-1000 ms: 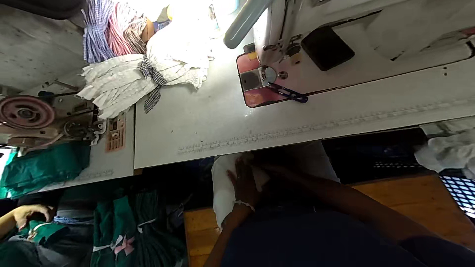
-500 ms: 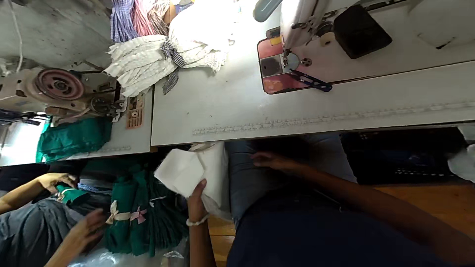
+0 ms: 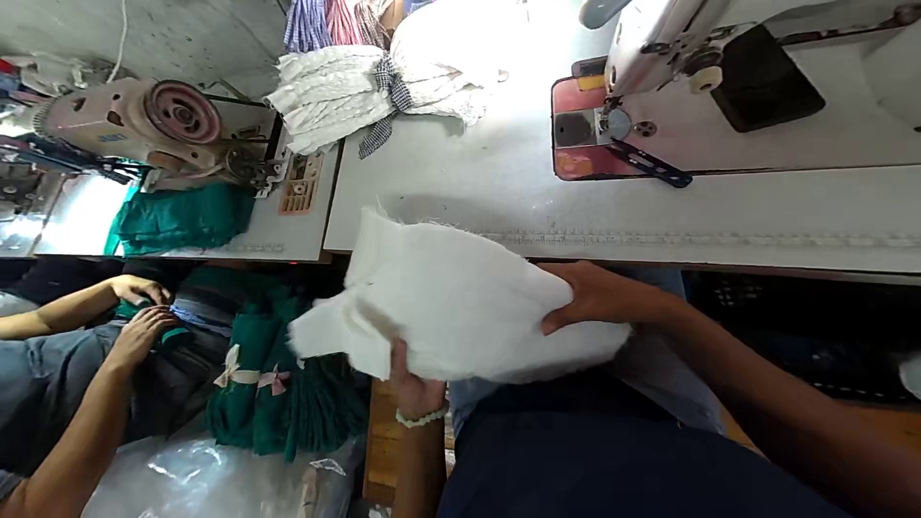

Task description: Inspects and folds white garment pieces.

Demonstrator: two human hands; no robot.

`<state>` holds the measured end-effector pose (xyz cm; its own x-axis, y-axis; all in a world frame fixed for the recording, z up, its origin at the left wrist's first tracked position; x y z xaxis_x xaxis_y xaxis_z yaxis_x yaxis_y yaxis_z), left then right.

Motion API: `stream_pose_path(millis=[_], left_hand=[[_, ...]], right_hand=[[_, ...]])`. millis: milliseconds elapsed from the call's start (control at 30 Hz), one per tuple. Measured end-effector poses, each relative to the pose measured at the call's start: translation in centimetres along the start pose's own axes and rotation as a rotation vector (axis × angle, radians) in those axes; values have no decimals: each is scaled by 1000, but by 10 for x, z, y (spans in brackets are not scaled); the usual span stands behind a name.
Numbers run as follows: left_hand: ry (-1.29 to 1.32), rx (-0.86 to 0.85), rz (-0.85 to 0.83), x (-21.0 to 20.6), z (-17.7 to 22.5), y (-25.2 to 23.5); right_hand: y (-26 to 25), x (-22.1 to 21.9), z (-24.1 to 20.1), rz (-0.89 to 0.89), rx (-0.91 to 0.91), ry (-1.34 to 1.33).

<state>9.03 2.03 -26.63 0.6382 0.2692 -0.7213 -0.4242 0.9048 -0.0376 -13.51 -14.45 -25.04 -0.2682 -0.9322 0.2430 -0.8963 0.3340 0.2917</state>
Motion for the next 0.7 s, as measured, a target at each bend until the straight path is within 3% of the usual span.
stream_pose_path(millis=[100,200,400,500,567,700], left_hand=[[-120,244,341,68,-41,21],[-211,415,456,115,-69,32],[-236,404,542,142,-52,24],[-321,444,580,159,-54,24],[-365,448,604,172,-56,28],[-446,438,643,181,-47,28]], right_hand=[[-11,-9,32,-111,-361,164],[-35,-26,69,-126,-529,293],[-65,-9,82,-27,-412,339],[-68,-6,84,66,-507,389],[-71,-17,86,18,-530,419],[-72,-74,100,-137,-273,419]])
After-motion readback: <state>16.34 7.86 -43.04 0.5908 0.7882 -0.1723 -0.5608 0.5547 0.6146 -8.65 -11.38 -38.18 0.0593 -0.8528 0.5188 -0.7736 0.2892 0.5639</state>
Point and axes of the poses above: each hand's wrist, its own y-axis away from the middle knuckle, its own x-axis out of the back of the hand, z = x × y, the point moved 5 cm from there along -y, towards the middle knuckle, and after that the axes turned 13 degrees about -z, right-handed, at the moved point
